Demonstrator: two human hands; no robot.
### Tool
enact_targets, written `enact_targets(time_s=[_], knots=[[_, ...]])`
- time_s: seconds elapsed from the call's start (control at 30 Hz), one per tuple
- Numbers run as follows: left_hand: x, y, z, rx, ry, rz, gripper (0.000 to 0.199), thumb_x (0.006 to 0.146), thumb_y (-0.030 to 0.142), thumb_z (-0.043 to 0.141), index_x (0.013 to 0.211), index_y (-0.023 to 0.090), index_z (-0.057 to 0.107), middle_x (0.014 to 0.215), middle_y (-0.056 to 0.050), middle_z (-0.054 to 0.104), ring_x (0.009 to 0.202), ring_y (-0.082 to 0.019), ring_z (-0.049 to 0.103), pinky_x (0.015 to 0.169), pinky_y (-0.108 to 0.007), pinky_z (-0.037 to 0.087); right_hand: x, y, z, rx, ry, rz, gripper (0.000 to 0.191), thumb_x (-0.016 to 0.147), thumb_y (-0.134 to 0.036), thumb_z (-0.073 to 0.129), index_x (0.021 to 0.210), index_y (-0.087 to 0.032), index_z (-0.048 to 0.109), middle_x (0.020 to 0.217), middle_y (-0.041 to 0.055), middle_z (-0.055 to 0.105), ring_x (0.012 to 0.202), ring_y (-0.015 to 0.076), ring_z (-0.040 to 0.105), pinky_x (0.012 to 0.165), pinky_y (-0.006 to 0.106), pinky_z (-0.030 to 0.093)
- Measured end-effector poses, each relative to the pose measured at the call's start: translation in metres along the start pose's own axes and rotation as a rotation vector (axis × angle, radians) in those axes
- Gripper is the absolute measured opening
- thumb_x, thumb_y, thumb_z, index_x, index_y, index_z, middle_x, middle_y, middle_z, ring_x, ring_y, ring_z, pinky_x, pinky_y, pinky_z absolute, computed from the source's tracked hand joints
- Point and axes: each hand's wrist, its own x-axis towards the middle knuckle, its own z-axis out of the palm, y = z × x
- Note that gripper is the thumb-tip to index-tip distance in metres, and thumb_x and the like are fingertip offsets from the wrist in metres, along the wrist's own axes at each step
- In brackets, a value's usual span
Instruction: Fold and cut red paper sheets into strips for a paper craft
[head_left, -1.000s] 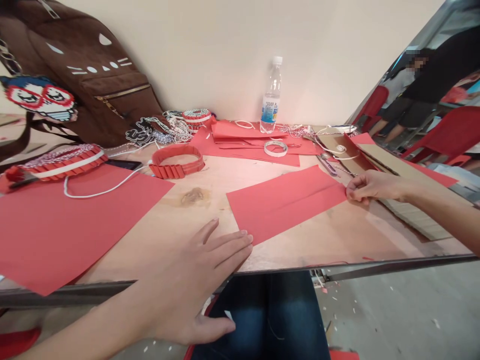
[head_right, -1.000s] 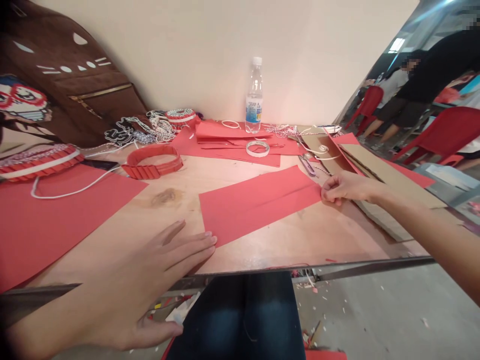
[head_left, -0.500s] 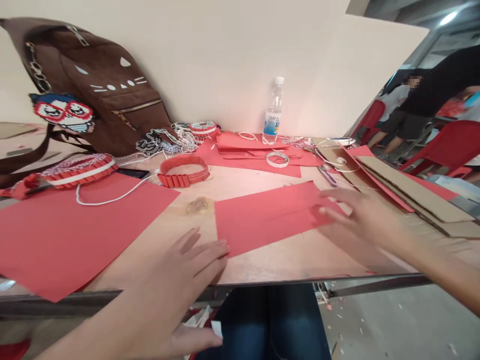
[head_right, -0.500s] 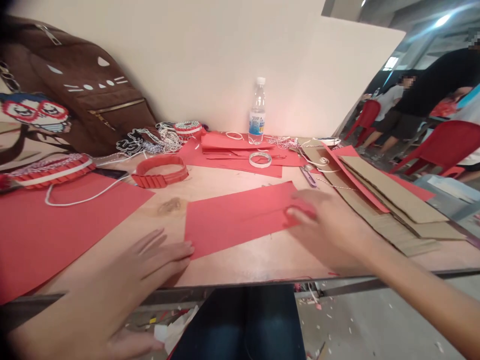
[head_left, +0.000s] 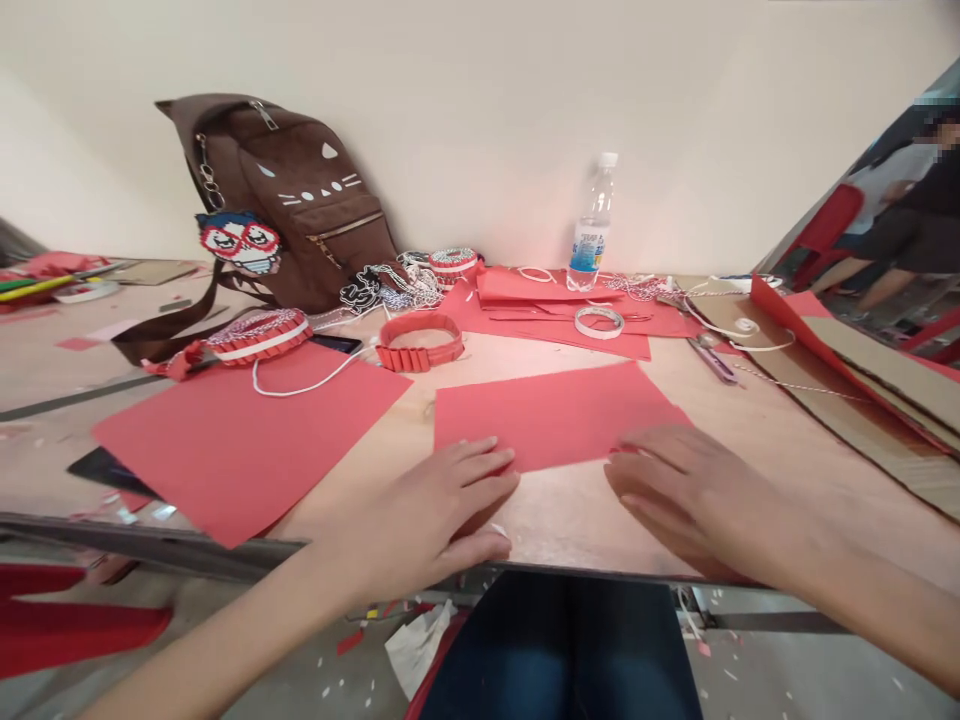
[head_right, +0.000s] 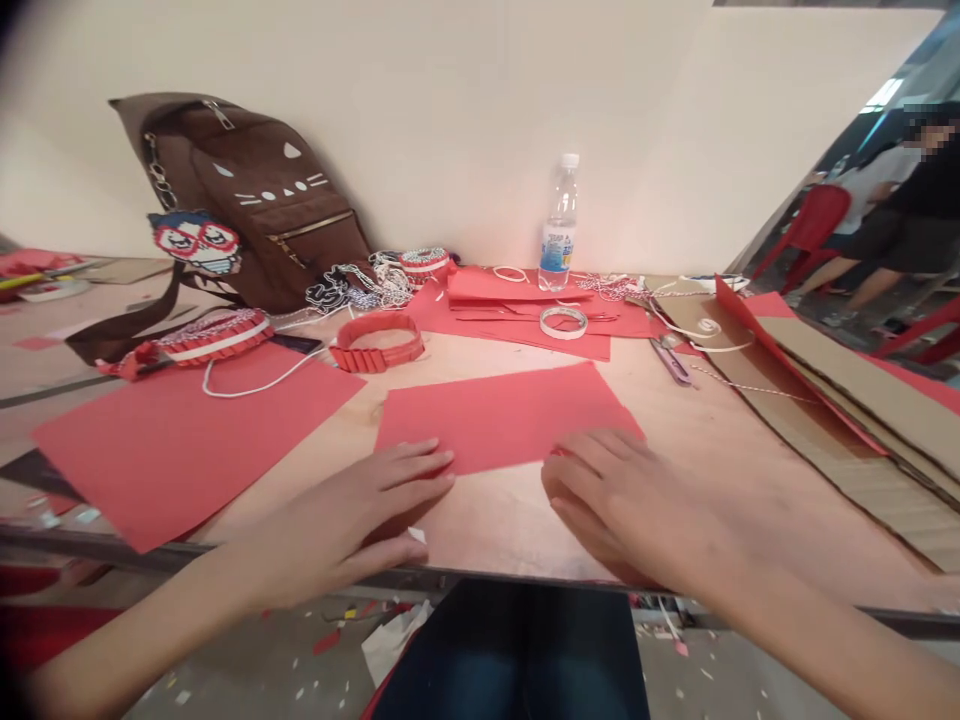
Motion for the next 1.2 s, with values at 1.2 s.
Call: enact_targets(time_s=[1.2], knots=[[0.026,0.008,0.009,-0.015,0.088,-0.054,0.035,0.094,0.037,0.049,0.123,0.02,0.055,0.123,-0.008,0.058,0.109,-0.025,0.055,0.091,-0.039,0.045,-0.002,-0.014,0.008,-0.123,-0.127,-0.047,0.031,0.089,-0.019,0.048,0.118,-0.02,0.06,0.111,0.011,0.067,0.09,0.0255,0.064,0.072,0.039,0.053]])
